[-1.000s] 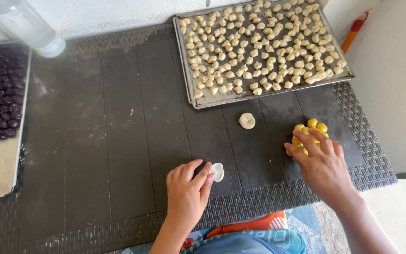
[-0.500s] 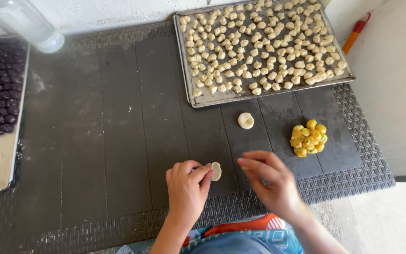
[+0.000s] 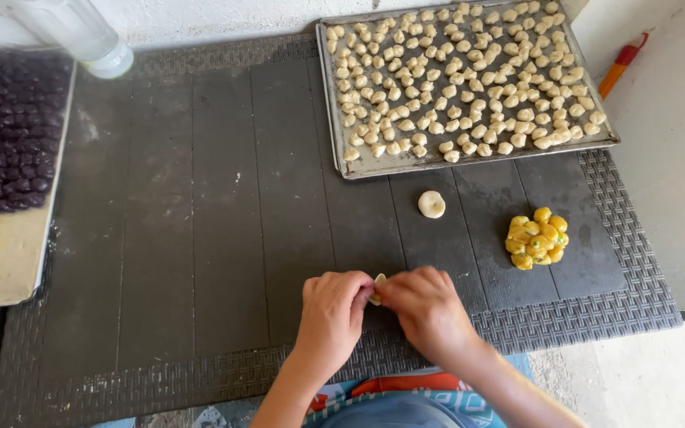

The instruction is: Filling small dough portions with a yellow paste and shaping them into balls on a production table.

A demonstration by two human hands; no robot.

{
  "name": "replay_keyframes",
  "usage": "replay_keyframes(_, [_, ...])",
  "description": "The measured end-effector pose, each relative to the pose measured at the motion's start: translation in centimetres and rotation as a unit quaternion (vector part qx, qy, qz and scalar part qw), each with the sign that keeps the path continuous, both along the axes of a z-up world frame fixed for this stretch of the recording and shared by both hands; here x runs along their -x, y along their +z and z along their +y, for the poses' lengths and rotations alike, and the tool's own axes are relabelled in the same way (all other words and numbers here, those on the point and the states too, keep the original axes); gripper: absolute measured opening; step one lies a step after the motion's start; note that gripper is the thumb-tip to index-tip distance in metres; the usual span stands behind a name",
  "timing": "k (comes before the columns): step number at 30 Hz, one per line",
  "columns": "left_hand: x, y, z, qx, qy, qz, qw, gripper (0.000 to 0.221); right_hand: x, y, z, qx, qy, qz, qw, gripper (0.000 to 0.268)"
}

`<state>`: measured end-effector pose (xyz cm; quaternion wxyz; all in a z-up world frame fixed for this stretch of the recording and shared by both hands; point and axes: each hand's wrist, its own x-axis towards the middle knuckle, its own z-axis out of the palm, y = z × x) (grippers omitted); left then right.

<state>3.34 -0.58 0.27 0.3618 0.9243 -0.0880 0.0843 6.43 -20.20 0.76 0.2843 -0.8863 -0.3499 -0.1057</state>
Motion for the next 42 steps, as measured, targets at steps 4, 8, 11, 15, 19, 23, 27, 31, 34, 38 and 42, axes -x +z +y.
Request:
replay_keyframes(4, [0.4, -0.1, 0.8, 0.053, -0.018, -0.014, 0.998, 0.021, -2.0, -0.9, 0.1, 0.067, -0.023, 0.022, 0.997, 0.046])
replay_keyframes(8, [1.1, -0.5, 0.9, 0.057, -0.026, -0.050, 0.997, 0.024, -1.1, 0.4, 0.5, -0.027, 0.060, 0.024, 0.998, 0.012])
replay_keyframes(11, [1.8, 0.5, 0.5, 0.166, -0.030, -0.033, 0.985, 0.019, 0.6, 1.4, 0.2, -0.151, 0.037, 0.134, 0.979, 0.023])
replay_keyframes(15, [2.4, 3.6, -0.2, 0.314, 0.011, 0.003, 0.949, 0.016, 0.6, 3.7, -0.1, -0.334, 0.048, 0.376, 0.863, 0.029])
replay_keyframes(19, [2.6, 4.0, -0.6, 0.337, 0.013, 0.025, 0.941, 0.028, -0.2, 1.0, -0.3, -0.432, 0.034, 0.451, 0.780, 0.025])
replay_keyframes(23, [2.2, 3.8, -2.3, 0.484, 0.055, 0.002, 0.873, 0.019, 0.2, -0.2, 0.4, -0.507, 0.008, 0.556, 0.659, 0.024])
replay_keyframes(27, [1.5, 1.7, -3.0, 0.287, 0.020, -0.152, 0.946, 0.039, 0.8, 0.2, 1.8, -0.511, -0.100, 0.569, 0.636, 0.018])
replay_keyframes(31, [2.3, 1.3, -2.1, 0.278, 0.051, -0.136, 0.949, 0.034, 1.8, 1.2, 0.9, -0.431, -0.066, 0.546, 0.716, 0.045])
replay_keyframes(34, [2.4, 1.8, -0.3, 0.404, 0.050, -0.004, 0.914, 0.019, 2.3, 1.2, 0.2, -0.372, 0.028, 0.528, 0.763, 0.049])
replay_keyframes(38, [2.2, 0.0, 1.6, 0.034, -0.040, -0.115, 0.992, 0.023, 1.2, -1.0, 0.2, -0.103, 0.034, 0.138, 0.984, 0.031])
replay_keyframes(42, [2.3, -0.3, 0.9, -0.022, -0.002, -0.122, 0.992, 0.007, 1.7, -0.3, 1.0, -0.052, 0.024, -0.034, 0.998, 0.046])
